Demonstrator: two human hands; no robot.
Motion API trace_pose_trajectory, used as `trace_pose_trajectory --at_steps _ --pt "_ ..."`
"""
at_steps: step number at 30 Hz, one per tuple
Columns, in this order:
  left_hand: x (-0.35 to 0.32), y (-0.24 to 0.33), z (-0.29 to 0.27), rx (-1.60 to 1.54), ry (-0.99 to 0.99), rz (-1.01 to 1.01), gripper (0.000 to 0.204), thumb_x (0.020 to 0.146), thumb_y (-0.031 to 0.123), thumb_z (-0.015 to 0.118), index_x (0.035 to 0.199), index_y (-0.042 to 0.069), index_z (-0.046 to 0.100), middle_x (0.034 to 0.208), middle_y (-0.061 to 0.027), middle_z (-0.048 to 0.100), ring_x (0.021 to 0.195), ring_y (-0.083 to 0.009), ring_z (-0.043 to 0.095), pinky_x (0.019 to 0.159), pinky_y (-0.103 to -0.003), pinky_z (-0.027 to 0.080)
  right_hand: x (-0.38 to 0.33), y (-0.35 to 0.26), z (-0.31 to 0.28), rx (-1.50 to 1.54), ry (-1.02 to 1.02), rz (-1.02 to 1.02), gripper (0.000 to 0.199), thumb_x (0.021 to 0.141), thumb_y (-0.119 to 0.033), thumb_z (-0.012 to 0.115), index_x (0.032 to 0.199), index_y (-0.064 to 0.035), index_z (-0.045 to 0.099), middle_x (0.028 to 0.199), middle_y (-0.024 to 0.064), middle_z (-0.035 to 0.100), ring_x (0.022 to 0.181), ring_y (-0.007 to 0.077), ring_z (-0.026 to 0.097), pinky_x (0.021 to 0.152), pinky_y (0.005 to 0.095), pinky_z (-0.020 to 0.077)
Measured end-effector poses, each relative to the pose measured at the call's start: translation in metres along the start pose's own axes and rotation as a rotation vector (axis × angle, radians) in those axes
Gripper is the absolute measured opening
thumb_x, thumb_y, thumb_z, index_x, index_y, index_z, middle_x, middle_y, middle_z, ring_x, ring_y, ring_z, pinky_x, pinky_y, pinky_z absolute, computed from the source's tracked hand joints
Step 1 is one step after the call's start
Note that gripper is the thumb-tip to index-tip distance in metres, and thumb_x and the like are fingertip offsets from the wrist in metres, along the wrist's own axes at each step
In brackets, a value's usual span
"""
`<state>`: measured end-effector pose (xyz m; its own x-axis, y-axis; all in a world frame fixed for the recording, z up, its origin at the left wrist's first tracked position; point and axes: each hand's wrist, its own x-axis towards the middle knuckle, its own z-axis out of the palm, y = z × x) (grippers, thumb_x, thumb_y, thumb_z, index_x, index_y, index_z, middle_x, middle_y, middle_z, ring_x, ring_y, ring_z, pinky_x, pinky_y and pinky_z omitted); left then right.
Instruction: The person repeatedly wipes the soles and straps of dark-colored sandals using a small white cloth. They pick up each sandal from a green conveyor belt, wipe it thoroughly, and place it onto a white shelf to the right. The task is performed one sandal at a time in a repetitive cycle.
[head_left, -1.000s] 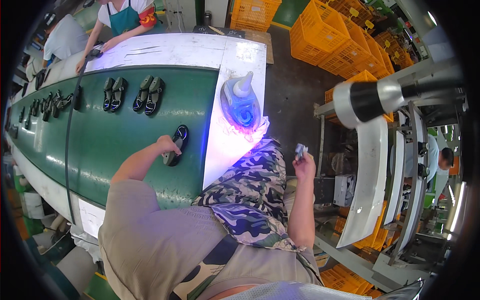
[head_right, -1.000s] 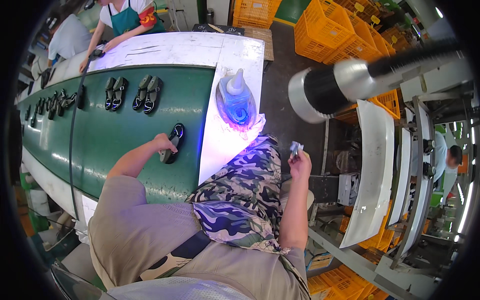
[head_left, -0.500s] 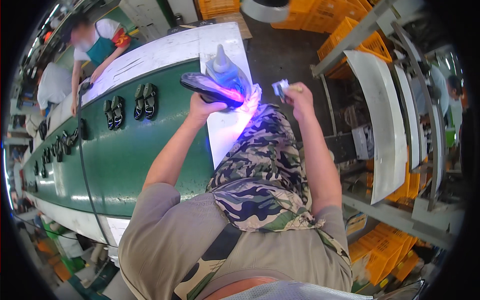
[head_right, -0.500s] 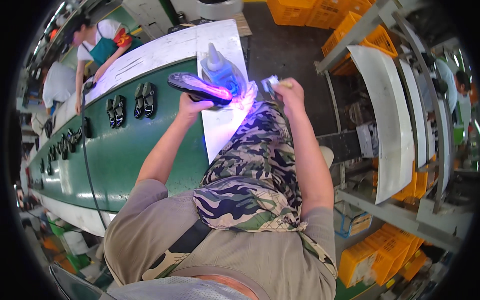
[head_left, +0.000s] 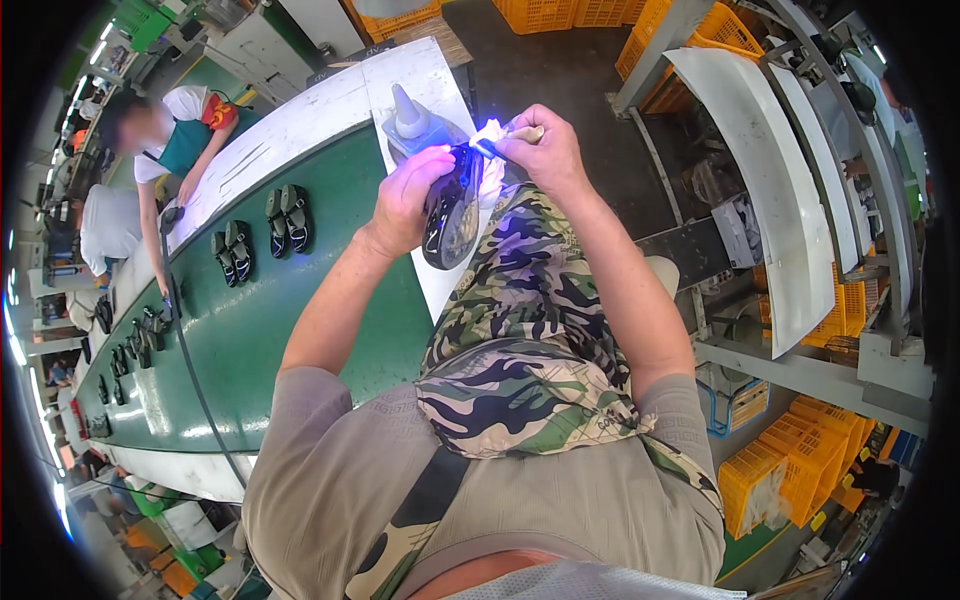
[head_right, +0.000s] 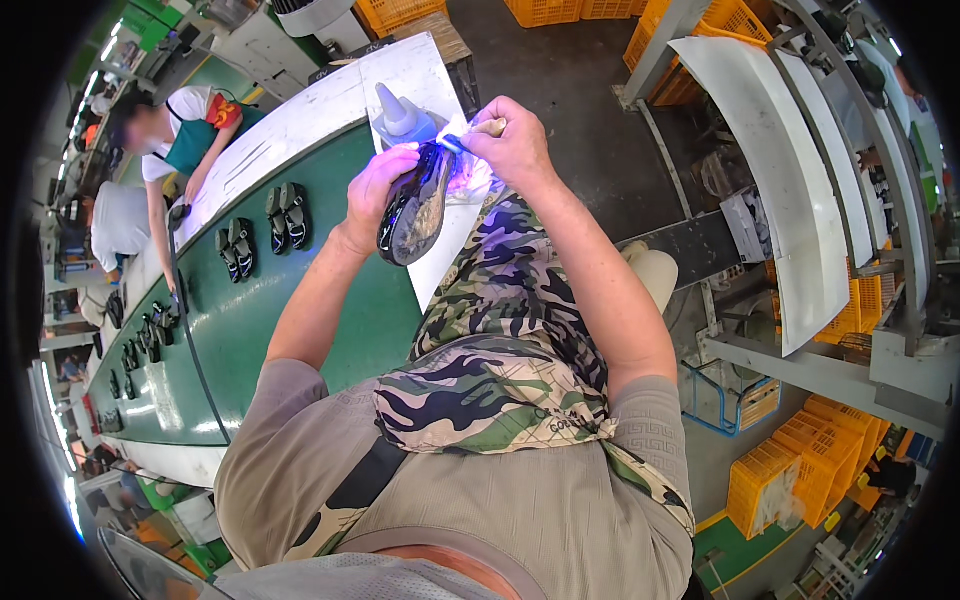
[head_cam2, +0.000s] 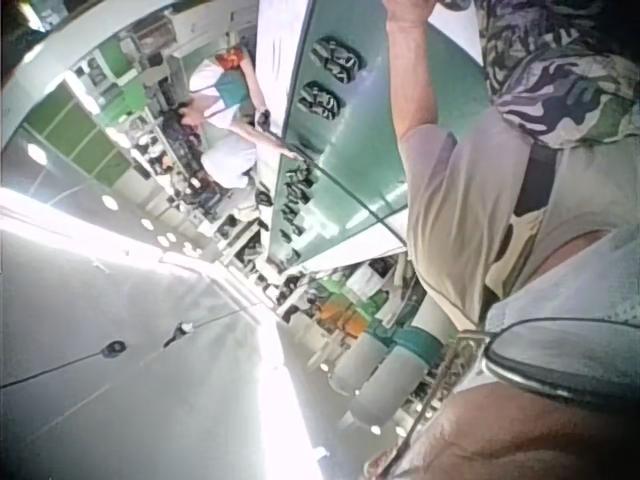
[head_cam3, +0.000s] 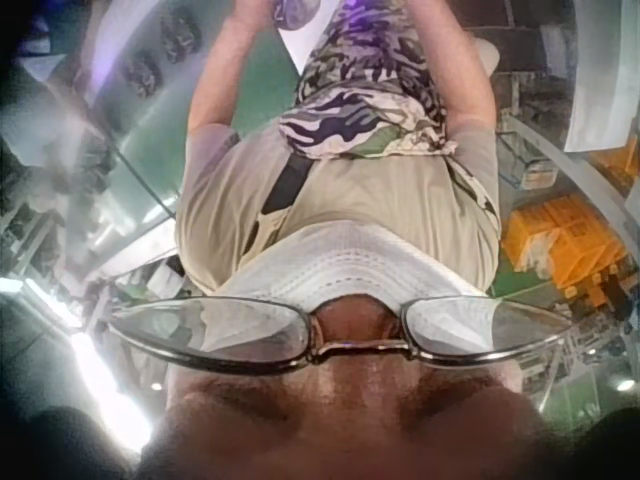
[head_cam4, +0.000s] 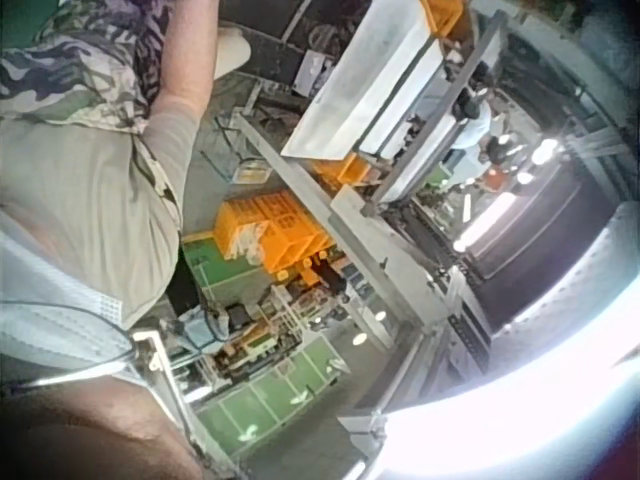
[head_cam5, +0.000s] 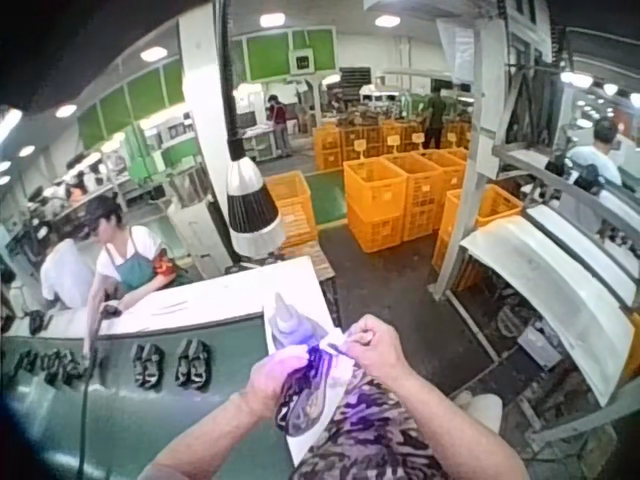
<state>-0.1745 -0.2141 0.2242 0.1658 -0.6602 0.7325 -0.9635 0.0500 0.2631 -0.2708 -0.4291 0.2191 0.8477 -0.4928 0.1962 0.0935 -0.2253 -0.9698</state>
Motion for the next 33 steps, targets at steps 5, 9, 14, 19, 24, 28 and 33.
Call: trace_pose_trajectory --at_steps 5,9,14,19,24,28,33 --pt "0.001 -0.004 0.01 0.005 -0.041 -0.033 0.05 0.068 0.003 0.078 0.113 0.001 0.057 0.109 -0.0188 0.064 0.099 -0.0355 0.066 0.084 -0.041 0.056 -0.007 -0.002 -0.004 0.385 -0.182 0.143 0.018 0.075 -0.003 0.076 0.086 -0.0017 0.061 0.074 0.0036 0.063 0.067 0.012 0.06 0.061 0.0276 0.0487" --pt "0.001 -0.006 0.016 -0.012 -0.113 -0.114 0.059 0.064 0.005 0.081 0.117 0.002 0.053 0.109 -0.019 0.062 0.099 -0.0359 0.065 0.084 -0.041 0.055 -0.012 0.0 -0.008 0.579 -0.219 0.234 0.019 0.075 0.001 0.075 0.088 -0.0006 0.061 0.076 0.0065 0.063 0.069 0.0148 0.062 0.061 0.0283 0.0495" --pt "0.003 -0.005 0.028 -0.02 -0.262 -0.272 0.056 0.062 0.005 0.079 0.112 0.002 0.053 0.102 -0.0182 0.06 0.095 -0.0371 0.063 0.082 -0.042 0.053 -0.012 -0.013 -0.021 0.508 -0.207 0.2 0.019 0.075 -0.001 0.076 0.087 -0.001 0.061 0.077 0.0049 0.063 0.07 0.013 0.061 0.063 0.0277 0.0496" --pt "0.01 -0.005 0.031 -0.021 -0.556 -0.476 0.059 0.057 0.015 0.084 0.108 0.003 0.056 0.097 -0.0154 0.063 0.09 -0.0325 0.066 0.081 -0.04 0.054 -0.006 -0.021 -0.031 0.33 -0.197 0.118 0.018 0.077 -0.002 0.076 0.085 -0.0031 0.059 0.08 0.0027 0.062 0.073 0.0098 0.059 0.065 0.0258 0.0483" --pt "0.019 -0.009 0.022 -0.331 -0.815 -0.618 0.068 0.051 0.024 0.086 0.108 0.0 0.057 0.098 -0.0186 0.064 0.09 -0.0343 0.064 0.083 -0.04 0.052 0.002 -0.02 -0.037 0.146 -0.132 -0.037 0.02 0.076 -0.003 0.077 0.083 -0.0033 0.059 0.077 0.0005 0.061 0.072 0.0068 0.056 0.064 0.0252 0.0466" --pt "0.017 -0.015 0.02 -0.52 -0.866 -0.663 0.079 0.053 0.024 0.088 0.12 -0.002 0.054 0.107 -0.0157 0.064 0.099 -0.0278 0.062 0.092 -0.037 0.048 0.006 -0.006 -0.036 0.149 -0.125 -0.094 0.021 0.076 -0.004 0.078 0.081 -0.0039 0.057 0.077 0.0003 0.061 0.072 0.0074 0.054 0.064 0.0257 0.0459" --pt "0.012 -0.016 0.018 -0.876 -0.831 -0.897 0.085 0.058 0.02 0.088 0.131 -0.002 0.05 0.114 -0.0075 0.063 0.104 -0.0197 0.059 0.099 -0.032 0.045 0.003 0.005 -0.03 0.017 -0.123 -0.186 0.022 0.075 -0.005 0.077 0.081 -0.004 0.056 0.078 0.003 0.062 0.073 0.0111 0.056 0.067 0.028 0.047"
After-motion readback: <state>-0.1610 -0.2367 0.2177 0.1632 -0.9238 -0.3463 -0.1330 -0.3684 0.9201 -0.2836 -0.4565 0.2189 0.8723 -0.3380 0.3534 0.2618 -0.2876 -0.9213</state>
